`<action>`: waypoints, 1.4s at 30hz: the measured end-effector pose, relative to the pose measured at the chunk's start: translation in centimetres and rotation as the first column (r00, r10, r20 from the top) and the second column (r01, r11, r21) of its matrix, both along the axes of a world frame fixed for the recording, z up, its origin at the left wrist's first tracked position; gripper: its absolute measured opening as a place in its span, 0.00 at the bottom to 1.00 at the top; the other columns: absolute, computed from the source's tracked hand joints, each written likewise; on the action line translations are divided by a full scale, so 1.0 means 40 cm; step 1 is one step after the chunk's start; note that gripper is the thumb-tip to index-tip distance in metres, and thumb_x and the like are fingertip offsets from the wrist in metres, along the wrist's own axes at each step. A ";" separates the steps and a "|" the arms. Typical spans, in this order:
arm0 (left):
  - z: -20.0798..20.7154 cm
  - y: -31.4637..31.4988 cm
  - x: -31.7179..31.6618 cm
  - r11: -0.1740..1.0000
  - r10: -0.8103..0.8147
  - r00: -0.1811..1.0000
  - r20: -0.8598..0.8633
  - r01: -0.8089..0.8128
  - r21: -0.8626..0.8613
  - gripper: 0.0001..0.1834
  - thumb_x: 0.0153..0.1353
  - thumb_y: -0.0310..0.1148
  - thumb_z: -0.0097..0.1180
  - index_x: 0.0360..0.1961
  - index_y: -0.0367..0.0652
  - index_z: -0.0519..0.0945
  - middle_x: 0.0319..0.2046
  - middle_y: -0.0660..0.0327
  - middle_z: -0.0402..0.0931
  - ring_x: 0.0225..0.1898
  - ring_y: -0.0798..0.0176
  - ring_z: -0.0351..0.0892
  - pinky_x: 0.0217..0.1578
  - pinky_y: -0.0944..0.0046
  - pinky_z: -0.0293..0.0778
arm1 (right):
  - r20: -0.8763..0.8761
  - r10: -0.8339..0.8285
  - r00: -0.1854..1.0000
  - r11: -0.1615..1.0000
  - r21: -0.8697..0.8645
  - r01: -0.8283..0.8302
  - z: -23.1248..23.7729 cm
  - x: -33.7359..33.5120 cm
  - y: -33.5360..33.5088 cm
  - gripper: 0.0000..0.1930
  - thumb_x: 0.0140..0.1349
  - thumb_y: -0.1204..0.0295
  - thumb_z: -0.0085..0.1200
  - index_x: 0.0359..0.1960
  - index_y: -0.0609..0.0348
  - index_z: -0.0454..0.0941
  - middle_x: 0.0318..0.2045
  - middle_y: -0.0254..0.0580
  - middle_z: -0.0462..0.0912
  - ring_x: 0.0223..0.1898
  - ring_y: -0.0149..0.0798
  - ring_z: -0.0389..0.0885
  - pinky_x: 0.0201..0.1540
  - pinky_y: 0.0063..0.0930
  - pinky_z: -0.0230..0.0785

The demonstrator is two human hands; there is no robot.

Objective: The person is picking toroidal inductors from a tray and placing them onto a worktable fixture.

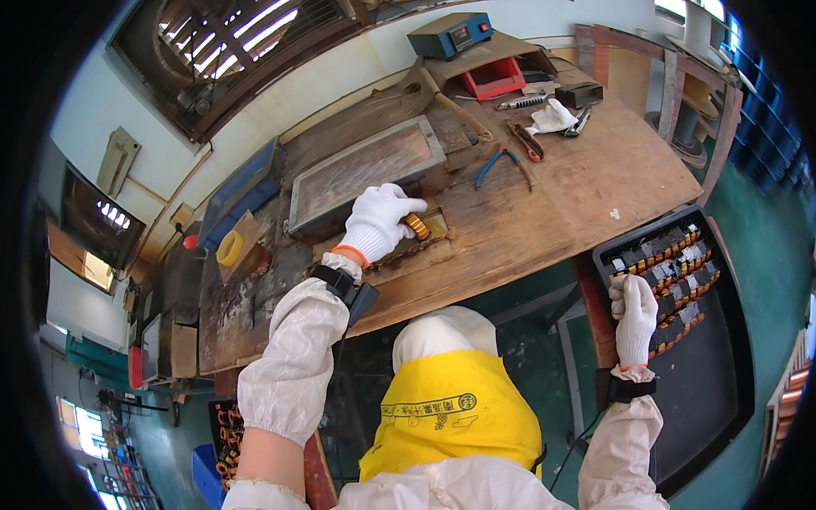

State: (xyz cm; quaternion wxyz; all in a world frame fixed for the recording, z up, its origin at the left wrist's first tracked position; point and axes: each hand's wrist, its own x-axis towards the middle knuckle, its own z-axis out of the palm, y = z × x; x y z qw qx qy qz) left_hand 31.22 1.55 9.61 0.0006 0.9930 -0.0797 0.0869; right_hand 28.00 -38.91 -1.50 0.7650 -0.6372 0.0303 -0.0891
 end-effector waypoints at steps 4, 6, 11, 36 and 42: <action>0.041 -0.009 -0.012 0.996 0.026 0.979 0.203 -0.009 -0.083 0.21 0.44 0.21 0.60 0.40 0.59 0.83 0.37 0.58 0.76 0.42 0.51 0.75 0.44 0.56 0.73 | 0.004 0.002 1.000 1.000 -0.024 -0.002 0.001 0.003 -0.001 0.14 0.68 0.64 0.47 0.37 0.64 0.77 0.24 0.30 0.75 0.19 0.18 0.63 0.21 0.13 0.55; 0.100 -0.047 -0.029 0.975 0.059 0.952 0.302 0.009 -0.221 0.22 0.44 0.19 0.56 0.39 0.57 0.83 0.36 0.56 0.76 0.41 0.50 0.75 0.43 0.55 0.73 | -0.023 -0.038 0.999 0.998 -0.048 0.037 0.017 -0.008 0.012 0.12 0.68 0.66 0.47 0.37 0.63 0.78 0.26 0.31 0.76 0.21 0.19 0.65 0.24 0.13 0.58; 0.190 -0.125 -0.048 0.916 -0.092 0.812 0.576 0.296 -0.272 0.22 0.45 0.16 0.54 0.39 0.52 0.83 0.32 0.55 0.76 0.39 0.50 0.74 0.39 0.57 0.72 | -0.159 0.368 0.916 0.917 -0.099 -0.385 0.195 -0.096 0.256 0.11 0.66 0.68 0.47 0.40 0.62 0.77 0.31 0.34 0.80 0.27 0.24 0.73 0.31 0.15 0.66; 0.292 -0.231 -0.097 0.886 -0.176 0.633 0.754 0.435 -0.159 0.18 0.47 0.17 0.56 0.36 0.52 0.85 0.21 0.61 0.78 0.21 0.60 0.76 0.24 0.67 0.73 | -0.202 0.901 0.384 0.422 0.614 -0.667 0.285 -0.227 0.519 0.22 0.67 0.56 0.39 0.28 0.64 0.74 0.18 0.41 0.76 0.18 0.33 0.72 0.25 0.25 0.66; 0.272 -0.198 -0.100 0.863 -0.076 0.570 0.818 0.449 -0.233 0.18 0.51 0.14 0.50 0.38 0.46 0.83 0.31 0.57 0.79 0.31 0.60 0.77 0.37 0.68 0.73 | -0.025 0.847 0.532 0.532 -0.015 -0.847 0.274 -0.256 0.516 0.21 0.60 0.55 0.51 0.41 0.63 0.74 0.28 0.44 0.81 0.29 0.37 0.79 0.35 0.30 0.71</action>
